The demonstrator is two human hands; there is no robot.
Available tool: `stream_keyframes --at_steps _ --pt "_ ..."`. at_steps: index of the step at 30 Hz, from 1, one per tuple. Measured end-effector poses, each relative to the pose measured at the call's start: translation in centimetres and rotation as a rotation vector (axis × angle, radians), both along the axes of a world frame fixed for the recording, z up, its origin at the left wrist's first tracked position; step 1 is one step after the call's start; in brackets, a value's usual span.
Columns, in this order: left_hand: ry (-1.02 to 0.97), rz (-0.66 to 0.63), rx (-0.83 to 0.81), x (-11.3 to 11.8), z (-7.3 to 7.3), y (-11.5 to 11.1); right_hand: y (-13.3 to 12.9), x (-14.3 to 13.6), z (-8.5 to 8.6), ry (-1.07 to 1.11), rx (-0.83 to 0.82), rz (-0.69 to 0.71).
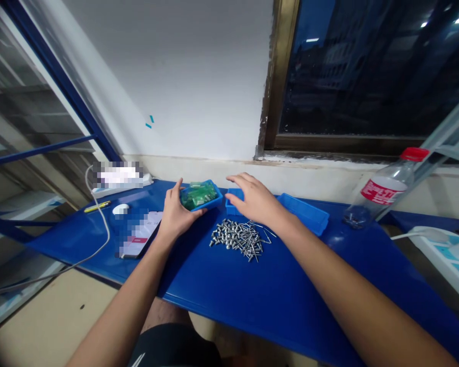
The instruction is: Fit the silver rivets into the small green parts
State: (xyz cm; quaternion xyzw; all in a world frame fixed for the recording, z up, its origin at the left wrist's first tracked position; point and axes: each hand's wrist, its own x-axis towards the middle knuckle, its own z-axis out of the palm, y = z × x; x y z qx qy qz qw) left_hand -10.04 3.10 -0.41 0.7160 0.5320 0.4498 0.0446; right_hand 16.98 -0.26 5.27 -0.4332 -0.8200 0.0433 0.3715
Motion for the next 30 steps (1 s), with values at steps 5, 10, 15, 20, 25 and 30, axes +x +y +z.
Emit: stream_keyframes --at_steps 5,10,15,20,25,30 --pt "0.024 -0.041 0.121 1.6 0.4 -0.9 1.5 -6.2 0.6 -0.099 0.015 0.076" --pt "0.068 -0.003 0.189 2.1 0.8 -1.5 2.5 -9.0 -0.8 -0.154 -0.022 -0.093" --pt "0.084 0.004 0.231 2.0 1.1 -1.8 2.7 -10.2 -0.3 -0.073 -0.04 -0.149" --pt "0.061 0.012 0.235 2.1 1.1 -1.7 2.5 -10.5 0.0 -0.035 0.03 -0.147" --pt "0.055 -0.007 0.225 2.0 0.9 -1.5 2.5 -10.6 -0.6 -0.126 0.085 -0.136" --pt "0.077 -0.017 0.26 2.0 1.1 -1.7 2.9 -11.1 -0.9 -0.104 0.055 -0.125"
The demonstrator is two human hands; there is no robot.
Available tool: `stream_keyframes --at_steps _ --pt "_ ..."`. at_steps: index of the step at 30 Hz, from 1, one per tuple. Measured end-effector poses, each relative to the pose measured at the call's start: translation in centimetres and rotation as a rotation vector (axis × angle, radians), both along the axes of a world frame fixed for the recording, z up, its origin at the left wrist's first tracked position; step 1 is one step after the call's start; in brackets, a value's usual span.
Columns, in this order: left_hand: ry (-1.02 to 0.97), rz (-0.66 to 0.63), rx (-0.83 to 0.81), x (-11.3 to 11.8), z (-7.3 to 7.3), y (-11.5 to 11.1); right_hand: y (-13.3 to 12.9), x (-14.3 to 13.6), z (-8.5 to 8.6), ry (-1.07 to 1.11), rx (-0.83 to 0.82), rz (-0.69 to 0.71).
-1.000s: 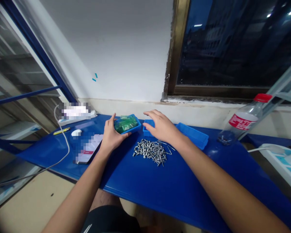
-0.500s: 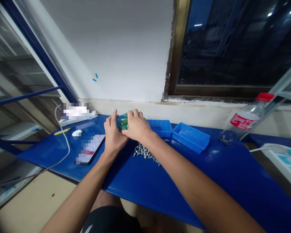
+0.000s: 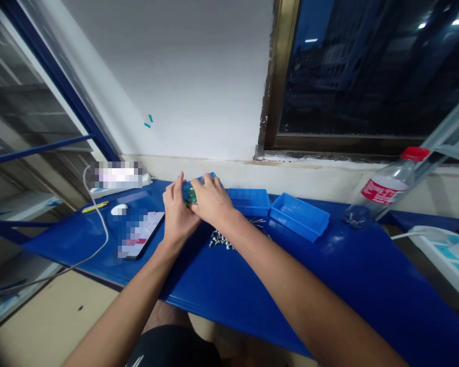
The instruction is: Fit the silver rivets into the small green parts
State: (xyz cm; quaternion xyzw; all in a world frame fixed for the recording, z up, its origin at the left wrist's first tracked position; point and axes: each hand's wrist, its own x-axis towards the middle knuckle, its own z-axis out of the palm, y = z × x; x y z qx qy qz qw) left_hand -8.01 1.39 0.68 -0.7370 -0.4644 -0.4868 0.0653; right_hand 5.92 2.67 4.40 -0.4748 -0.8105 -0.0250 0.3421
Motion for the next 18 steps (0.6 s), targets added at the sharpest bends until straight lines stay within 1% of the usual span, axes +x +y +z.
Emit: stream_keyframes --at_steps 3,7,10,18 --pt "0.006 -0.014 0.025 0.1 0.3 -0.3 0.3 -0.5 0.1 0.023 -0.06 -0.031" --pt "-0.02 -0.016 0.079 0.0 0.7 -0.5 0.5 -1.3 0.3 0.05 -0.022 -0.054" --pt "-0.04 -0.029 0.126 -0.1 0.7 -0.3 0.7 -1.7 0.3 0.075 -0.015 -0.073" --pt "-0.068 -0.037 0.207 -0.2 0.6 0.1 1.1 -1.5 0.6 0.138 -0.067 -0.036"
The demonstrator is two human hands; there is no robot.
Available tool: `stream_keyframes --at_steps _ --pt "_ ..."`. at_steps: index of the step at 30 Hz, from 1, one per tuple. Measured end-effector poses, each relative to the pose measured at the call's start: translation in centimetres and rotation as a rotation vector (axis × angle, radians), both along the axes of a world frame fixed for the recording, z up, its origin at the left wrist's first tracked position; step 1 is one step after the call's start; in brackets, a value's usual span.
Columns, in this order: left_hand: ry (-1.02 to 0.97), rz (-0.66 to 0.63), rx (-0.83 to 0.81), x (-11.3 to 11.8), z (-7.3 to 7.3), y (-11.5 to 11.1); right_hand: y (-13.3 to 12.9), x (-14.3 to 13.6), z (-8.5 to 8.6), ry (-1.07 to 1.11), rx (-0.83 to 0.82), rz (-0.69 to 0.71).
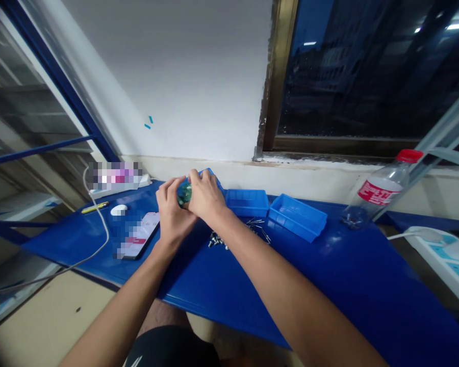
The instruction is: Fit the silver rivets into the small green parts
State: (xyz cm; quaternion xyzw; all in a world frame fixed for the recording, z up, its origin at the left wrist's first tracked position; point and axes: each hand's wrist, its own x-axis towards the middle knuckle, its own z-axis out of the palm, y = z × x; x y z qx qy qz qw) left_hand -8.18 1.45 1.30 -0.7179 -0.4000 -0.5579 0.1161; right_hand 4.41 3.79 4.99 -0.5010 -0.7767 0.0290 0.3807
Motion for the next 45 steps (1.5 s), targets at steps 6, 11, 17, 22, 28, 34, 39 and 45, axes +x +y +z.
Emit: stream_keyframes --at_steps 6,11,17,22,28,34,39,45 --pt "-0.04 -0.012 0.01 0.4 0.3 -0.4 -0.5 -0.3 0.7 -0.009 -0.017 -0.055" --pt "-0.034 -0.009 0.015 0.5 0.3 -0.2 -0.6 -0.2 0.8 -0.002 -0.032 -0.092" --pt "-0.032 -0.014 -0.007 0.7 0.2 -0.1 -0.2 -0.2 0.6 0.003 -0.046 -0.143" --pt "-0.004 -0.01 -0.016 0.9 0.0 -0.1 0.3 0.3 0.5 0.023 -0.066 -0.144" --pt "0.014 -0.007 -0.042 1.2 0.0 -0.1 0.8 1.5 0.2 0.063 -0.023 -0.08" --pt "0.013 -0.007 -0.104 0.9 0.3 -0.3 0.5 3.3 2.0 0.183 0.043 0.005" --pt "-0.013 0.001 -0.124 0.3 0.1 0.0 -0.7 6.4 5.2 0.248 0.002 -0.055" --pt "0.01 -0.034 -0.15 0.0 -0.2 0.4 -4.8 11.5 5.7 0.076 -0.084 -0.035"
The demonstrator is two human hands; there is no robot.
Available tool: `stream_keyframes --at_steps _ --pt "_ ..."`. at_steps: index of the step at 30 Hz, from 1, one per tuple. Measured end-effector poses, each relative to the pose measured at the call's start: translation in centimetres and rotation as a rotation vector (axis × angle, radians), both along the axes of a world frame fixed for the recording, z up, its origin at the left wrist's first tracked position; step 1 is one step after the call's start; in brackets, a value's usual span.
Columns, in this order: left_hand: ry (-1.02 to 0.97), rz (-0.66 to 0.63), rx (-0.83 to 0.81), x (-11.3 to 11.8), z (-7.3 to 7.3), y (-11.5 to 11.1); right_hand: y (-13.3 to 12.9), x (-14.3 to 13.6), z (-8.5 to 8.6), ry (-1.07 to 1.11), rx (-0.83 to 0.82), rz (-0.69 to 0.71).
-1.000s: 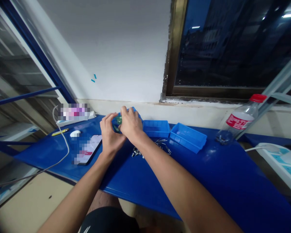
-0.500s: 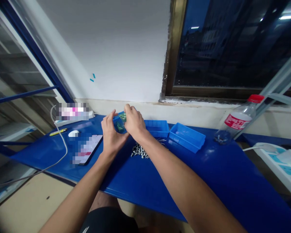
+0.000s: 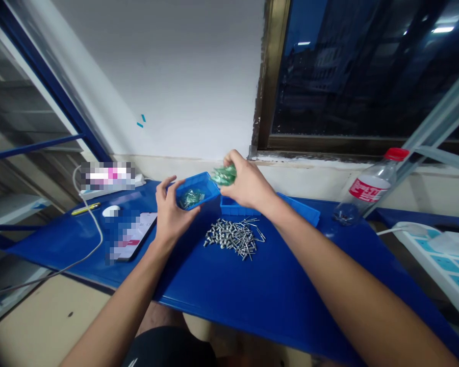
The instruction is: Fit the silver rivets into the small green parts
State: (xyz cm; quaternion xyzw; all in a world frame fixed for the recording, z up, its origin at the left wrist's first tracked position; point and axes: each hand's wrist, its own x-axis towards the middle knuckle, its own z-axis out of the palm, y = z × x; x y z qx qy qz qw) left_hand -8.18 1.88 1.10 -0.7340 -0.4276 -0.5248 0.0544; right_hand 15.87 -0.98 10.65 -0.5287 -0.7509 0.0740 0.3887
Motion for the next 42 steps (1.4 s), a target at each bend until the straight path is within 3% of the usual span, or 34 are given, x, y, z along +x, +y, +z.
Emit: stream_keyframes --at_steps 4,10,14,19,29,34,38,42 --pt "-0.001 -0.015 0.009 0.1 0.1 -0.1 -3.6 3.6 -3.3 -0.187 -0.128 0.083" --pt "0.011 -0.018 0.007 0.4 0.2 -0.3 -6.7 6.2 -8.9 -0.317 -0.106 0.127" --pt "0.035 -0.02 -0.003 0.4 0.1 -0.3 -7.3 5.9 -10.7 -0.343 -0.056 0.076" --pt "0.049 -0.035 -0.002 0.3 -0.1 -0.3 -7.8 5.3 -11.8 -0.346 -0.029 0.006" --pt "0.052 -0.053 0.031 0.5 0.2 -0.8 -8.6 3.7 -11.3 -0.374 0.007 -0.024" --pt "0.056 -0.095 0.05 1.1 0.6 -1.3 -6.9 4.2 -7.7 -0.206 0.089 -0.04" --pt "0.08 -0.128 0.066 2.4 0.8 -2.1 -4.5 1.9 -4.5 -0.065 0.103 0.026" --pt "0.129 -0.157 0.115 3.4 0.5 -2.5 -2.0 -2.1 -4.3 -0.139 0.055 -0.011"
